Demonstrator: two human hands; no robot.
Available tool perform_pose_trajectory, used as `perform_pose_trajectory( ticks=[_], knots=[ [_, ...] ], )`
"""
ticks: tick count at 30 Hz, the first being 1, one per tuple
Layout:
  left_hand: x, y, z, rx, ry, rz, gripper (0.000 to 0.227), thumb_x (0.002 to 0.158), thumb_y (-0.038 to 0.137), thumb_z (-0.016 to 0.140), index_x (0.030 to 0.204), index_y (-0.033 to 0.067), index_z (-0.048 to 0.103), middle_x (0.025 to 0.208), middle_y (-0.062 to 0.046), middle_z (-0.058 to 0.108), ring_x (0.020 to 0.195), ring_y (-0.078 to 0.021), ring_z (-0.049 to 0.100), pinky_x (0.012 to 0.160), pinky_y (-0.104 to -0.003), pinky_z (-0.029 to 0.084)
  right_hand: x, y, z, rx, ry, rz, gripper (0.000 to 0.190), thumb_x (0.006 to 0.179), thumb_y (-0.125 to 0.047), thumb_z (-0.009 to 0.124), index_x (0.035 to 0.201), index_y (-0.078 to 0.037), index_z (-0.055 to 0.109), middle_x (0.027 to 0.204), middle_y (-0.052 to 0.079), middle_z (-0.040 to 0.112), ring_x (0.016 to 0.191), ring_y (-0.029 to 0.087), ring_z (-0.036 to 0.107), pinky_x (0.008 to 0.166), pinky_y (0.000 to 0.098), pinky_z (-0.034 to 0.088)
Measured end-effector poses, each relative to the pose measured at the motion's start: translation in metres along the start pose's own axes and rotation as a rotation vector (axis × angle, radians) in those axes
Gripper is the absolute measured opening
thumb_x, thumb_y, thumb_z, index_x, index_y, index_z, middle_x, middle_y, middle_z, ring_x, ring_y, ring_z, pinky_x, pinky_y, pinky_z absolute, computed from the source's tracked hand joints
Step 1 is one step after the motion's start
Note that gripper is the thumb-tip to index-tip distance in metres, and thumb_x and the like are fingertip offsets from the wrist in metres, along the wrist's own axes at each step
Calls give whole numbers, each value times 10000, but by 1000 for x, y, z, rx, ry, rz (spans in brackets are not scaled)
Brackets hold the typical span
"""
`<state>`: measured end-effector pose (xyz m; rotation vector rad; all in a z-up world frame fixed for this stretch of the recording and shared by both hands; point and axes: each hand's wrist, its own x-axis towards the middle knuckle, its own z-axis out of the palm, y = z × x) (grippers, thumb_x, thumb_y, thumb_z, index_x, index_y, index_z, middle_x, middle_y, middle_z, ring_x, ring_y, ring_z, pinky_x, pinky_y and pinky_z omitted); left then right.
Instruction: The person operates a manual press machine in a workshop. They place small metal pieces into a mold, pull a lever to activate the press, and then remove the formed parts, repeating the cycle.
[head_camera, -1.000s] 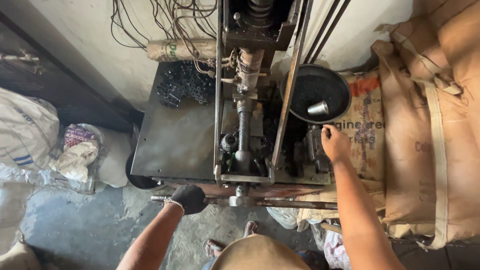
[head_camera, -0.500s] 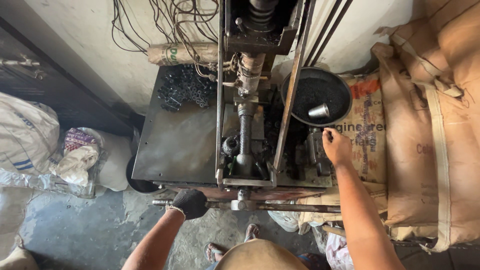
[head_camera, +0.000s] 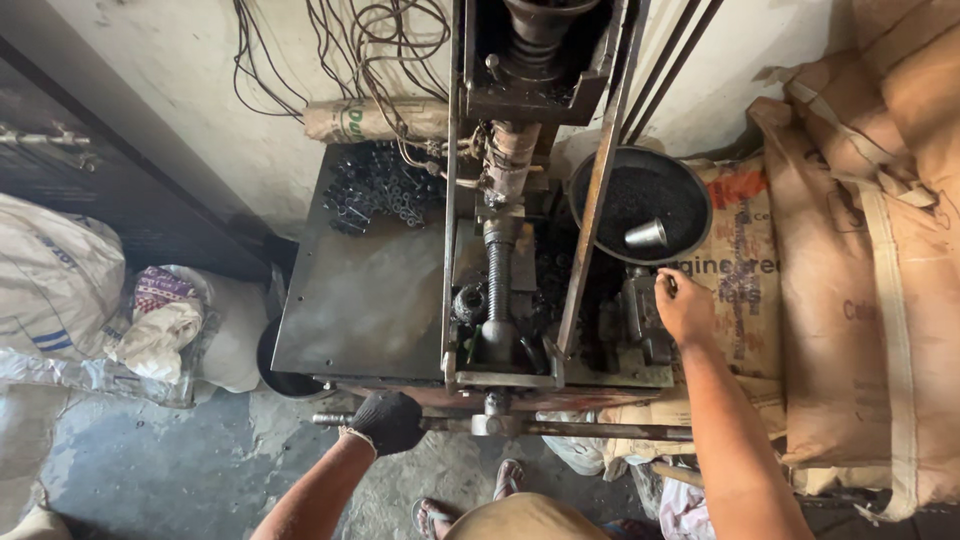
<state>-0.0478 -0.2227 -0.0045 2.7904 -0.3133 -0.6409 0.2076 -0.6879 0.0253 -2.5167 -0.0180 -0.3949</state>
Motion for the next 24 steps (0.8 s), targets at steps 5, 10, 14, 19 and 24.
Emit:
perform_pose_trajectory(
  ticks=[5,10,14,19,24],
  knots=[
    [-1,0,-8,56,-52,41,410,858,447,610,736,87,763,764,-190,712,754,-415,703,712,-534,563,-1,4,1,-21,-5,3,239,965,-263,666,1150,-156,773,942,163,755,876,340,731,756,409,565],
    [-1,-1,-14,23,-72,65,384,852,429,608,747,99,774,772,-184,719,764,-405,708,751,-527,556,-1,3,1,2,40,-13,234,966,-242,659,1137,-134,777,923,161,749,847,310,738,761,392,566],
    [-1,-1,-12,33,-86,64,364,854,415,599,769,108,773,794,-180,720,774,-397,711,749,-524,558,-3,-3,-1,10,45,12,236,982,-240,652,1150,-129,777,888,176,740,815,305,742,750,383,571],
    [0,-2,-12,31,-100,56,360,859,405,593,782,103,774,800,-184,720,786,-397,714,758,-525,560,-5,-10,-6,23,49,-17,244,983,-227,650,1163,-119,774,921,192,742,852,311,746,765,379,573],
    [-1,-1,-14,18,-85,47,376,871,420,586,780,106,773,796,-182,719,780,-394,711,761,-515,565,-6,-11,-7,-14,36,4,249,985,-228,644,1167,-120,775,934,184,747,847,315,743,761,387,572]
  ],
)
